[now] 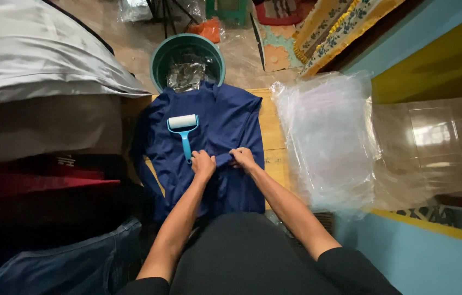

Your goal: The person lays a blue shirt on a wooden table and uses a lint roller to remove lint and debris from the fabric. They repeatedly roll the tool over the shirt, flip it over to clean the other side, and smooth the fabric with their hands between passes.

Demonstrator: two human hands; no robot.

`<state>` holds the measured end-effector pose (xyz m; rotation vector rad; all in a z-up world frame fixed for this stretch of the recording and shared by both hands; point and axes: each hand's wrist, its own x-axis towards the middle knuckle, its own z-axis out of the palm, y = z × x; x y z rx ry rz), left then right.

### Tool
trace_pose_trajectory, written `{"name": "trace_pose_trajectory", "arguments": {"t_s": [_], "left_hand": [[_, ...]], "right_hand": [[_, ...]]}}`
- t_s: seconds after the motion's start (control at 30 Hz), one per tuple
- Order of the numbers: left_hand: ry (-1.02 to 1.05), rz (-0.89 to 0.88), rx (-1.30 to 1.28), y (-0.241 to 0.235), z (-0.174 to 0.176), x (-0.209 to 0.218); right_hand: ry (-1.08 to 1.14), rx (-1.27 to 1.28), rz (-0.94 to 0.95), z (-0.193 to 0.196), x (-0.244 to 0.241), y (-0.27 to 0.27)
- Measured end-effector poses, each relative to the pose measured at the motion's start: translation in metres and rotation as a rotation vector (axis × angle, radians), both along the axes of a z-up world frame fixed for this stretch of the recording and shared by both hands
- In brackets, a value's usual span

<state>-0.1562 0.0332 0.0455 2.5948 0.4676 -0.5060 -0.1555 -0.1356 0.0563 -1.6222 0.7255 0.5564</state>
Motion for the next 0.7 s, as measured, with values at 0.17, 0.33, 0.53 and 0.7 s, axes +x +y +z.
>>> {"name": "trace_pose_trajectory", "arguments": {"t_s": [0.17, 0.33, 0.53, 0.7], "left_hand": [[-0.043, 0.130, -0.399, 0.007, -0.027, 0.006], [0.039, 0.079, -0.462, 0.017, -0.045, 0.000], [0.057, 0.168, -0.685, 0.016, -0.014, -0.006], [0.058, 0.435, -1.076, 0.010, -0.040, 0.025]], "right_hand": [[-0.010, 0.166, 0.071, -0.015, -0.016, 0.002], [-0.072, 0.153, 0.053, -0.050, -0.017, 0.008], [-0.091, 0.014, 0.004, -0.107, -0.005, -0.001], [-0.057, 0.237, -0.270, -0.046, 0.004, 0.007]]}}
